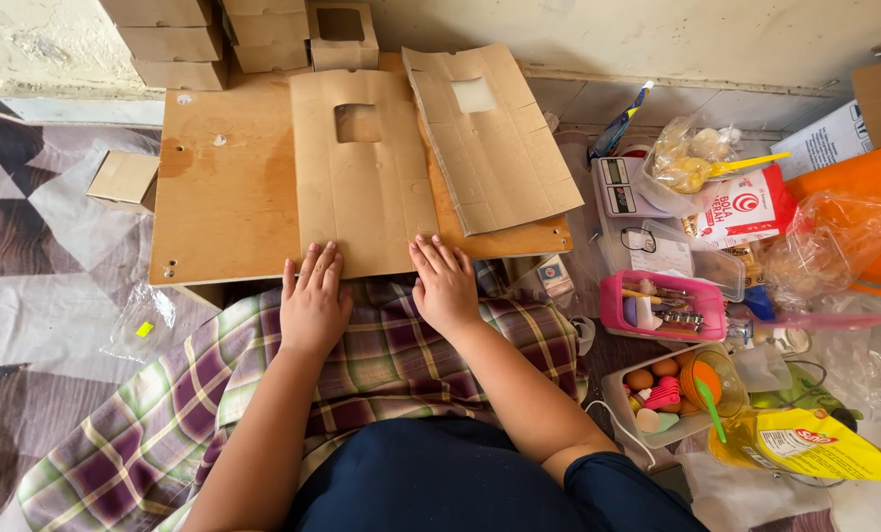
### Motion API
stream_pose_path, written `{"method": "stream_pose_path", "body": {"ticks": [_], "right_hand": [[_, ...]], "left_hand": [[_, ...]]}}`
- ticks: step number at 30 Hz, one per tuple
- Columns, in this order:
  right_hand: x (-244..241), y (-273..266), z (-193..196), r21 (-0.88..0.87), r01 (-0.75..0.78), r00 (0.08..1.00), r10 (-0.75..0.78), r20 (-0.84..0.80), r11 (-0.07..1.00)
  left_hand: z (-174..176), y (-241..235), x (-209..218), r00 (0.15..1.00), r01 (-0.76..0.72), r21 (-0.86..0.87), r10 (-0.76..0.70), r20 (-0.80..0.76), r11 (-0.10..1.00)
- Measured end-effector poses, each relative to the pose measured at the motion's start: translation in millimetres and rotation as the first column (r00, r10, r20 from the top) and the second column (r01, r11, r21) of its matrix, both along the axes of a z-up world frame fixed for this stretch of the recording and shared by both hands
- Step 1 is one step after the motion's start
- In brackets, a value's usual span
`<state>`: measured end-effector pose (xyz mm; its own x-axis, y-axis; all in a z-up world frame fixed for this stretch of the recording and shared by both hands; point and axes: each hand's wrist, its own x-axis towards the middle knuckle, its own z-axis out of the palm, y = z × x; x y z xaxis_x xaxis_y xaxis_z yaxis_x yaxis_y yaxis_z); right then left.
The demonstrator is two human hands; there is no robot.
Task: Assembling a cardboard pastry box by folding pre-cut flaps and tucking them into place.
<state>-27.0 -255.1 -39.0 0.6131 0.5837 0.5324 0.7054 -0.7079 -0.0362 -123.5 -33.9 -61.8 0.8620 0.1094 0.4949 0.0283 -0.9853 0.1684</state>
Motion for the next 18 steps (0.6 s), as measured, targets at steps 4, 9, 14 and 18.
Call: {"method": "stream_pose_path", "body": {"ticks": [4,9,14,18], "right_hand": [[-2.0,3.4,1.7,-0.025,0.014,1.0,-0.014,-0.006,1.0],[-6.2,6.3,15.7,-0.081,0.038,0.993,-0.046,-0.106,0.996],[-11.8,29.0,29.6,0.012,-0.051,0.975,0.053,-0.216,0.999],[-21.1,50.4,31.6,0.017,-0.204,0.929,0.199,-0.312,0.979]], "left_hand": [[-2.9,-8.9,-4.6,0.999,-0.049,-0.128,0.051,0.017,0.991],[-9.2,-16.9,-8.5,0.903,-0.07,-0.944,0.422,0.077,0.322],[-3.0,-14.5,-6.0,0.932,-0.036,-0.983,0.348,-0.098,-0.182],[5.2,-16.4,0.8,0.931,-0.009,-0.989,0.36,-0.063,-0.15]]}}
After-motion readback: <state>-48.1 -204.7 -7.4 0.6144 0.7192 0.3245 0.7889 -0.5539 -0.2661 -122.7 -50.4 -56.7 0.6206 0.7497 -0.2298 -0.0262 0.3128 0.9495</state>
